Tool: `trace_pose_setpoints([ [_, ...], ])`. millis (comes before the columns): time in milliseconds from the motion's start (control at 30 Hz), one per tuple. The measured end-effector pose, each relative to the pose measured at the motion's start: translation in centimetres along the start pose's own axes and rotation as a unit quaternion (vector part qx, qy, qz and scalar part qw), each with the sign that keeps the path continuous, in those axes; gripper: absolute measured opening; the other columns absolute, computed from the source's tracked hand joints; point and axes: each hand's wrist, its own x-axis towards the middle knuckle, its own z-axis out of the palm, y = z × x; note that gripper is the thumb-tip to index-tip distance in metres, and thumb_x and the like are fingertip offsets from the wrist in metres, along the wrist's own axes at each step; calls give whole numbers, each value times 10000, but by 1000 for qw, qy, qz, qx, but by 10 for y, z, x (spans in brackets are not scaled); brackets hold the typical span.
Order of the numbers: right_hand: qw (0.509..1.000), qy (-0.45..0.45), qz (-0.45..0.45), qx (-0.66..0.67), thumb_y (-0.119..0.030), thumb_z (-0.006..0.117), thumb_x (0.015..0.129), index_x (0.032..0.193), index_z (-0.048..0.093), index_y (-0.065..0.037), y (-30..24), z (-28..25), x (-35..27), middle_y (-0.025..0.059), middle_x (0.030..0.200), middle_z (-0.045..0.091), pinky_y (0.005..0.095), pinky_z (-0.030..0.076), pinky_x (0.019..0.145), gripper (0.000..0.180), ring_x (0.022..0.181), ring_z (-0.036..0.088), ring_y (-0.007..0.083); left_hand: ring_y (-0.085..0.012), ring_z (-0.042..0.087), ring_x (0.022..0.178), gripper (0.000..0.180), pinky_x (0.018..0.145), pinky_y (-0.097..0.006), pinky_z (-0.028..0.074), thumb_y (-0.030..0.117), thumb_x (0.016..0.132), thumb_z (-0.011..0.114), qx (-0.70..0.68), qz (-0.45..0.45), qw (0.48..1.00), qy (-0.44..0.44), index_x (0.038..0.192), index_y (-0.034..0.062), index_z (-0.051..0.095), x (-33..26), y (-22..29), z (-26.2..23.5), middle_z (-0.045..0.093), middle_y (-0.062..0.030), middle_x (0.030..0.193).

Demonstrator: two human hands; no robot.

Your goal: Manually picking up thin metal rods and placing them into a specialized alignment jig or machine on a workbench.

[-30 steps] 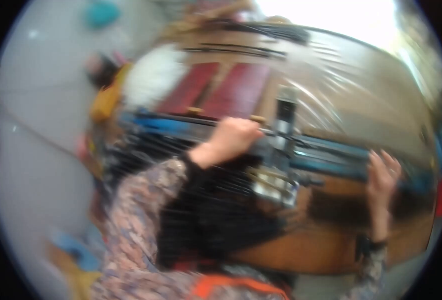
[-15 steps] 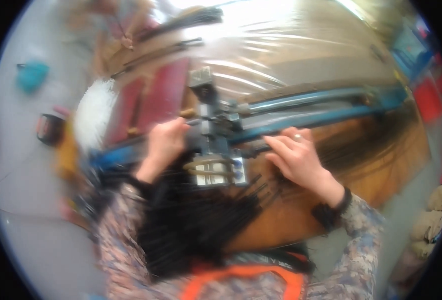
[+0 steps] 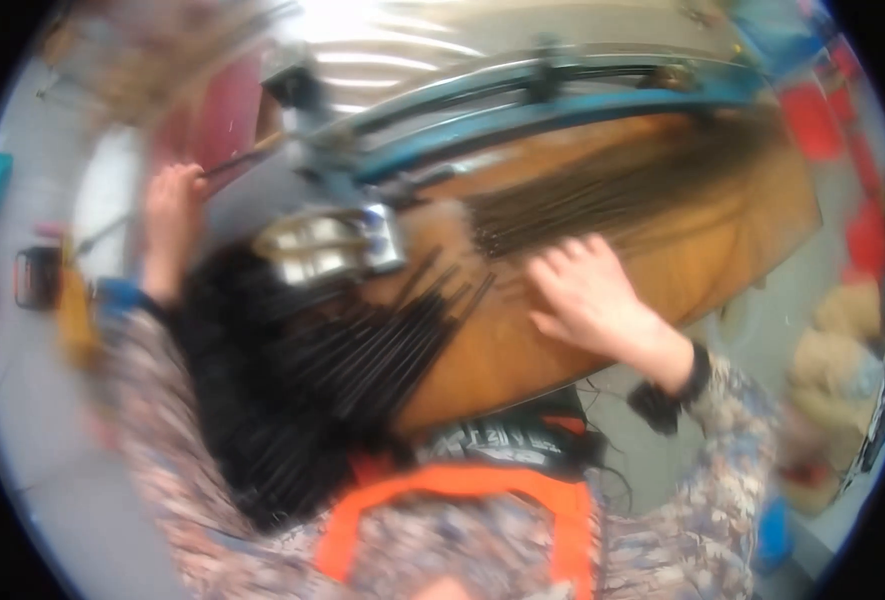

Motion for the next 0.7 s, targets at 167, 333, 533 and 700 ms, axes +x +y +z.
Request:
trace_pose_setpoints([
  [167, 998, 24, -40, 31, -45, 688, 670, 960, 614, -82, -9, 34, -20, 99, 886, 568, 397, 458, 751, 302, 894, 576, 306, -288, 559, 886, 122, 802, -453, 354, 175, 914, 628, 63, -108, 992, 23, 1015, 107, 619, 6, 111, -53, 609, -58, 942],
  [333, 977, 63, -21, 204, -11, 648, 810, 977, 615, -63, -16, 24, 1, 113, 871, 583, 445, 494, 681, 177, 827, 594, 331, -215, 498, 797, 205, 724, -411, 331, 283, 757, 790, -214, -173, 952, -136, 827, 186, 623, -44, 316, -134, 478, 4, 783],
  [533, 971, 14, 5, 238, -139, 687, 928, 1038, 698, -76, -13, 30, 21, 156, 972, 717, 415, 550, 730, 127, 847, 692, 365, -220, 499, 881, 174, 796, -391, 356, 233, 760, 774, -176, -322, 922, -120, 841, 167, 634, -57, 362, -113, 497, -13, 862],
  [700, 943, -26, 92, 320, -198, 640, 965, 1001, 711, -69, -9, 24, 28, 154, 895, 703, 402, 526, 725, 152, 832, 682, 331, -228, 501, 853, 145, 747, -385, 383, 176, 721, 720, -139, -285, 939, -132, 784, 128, 598, -55, 365, -112, 499, -31, 856],
])
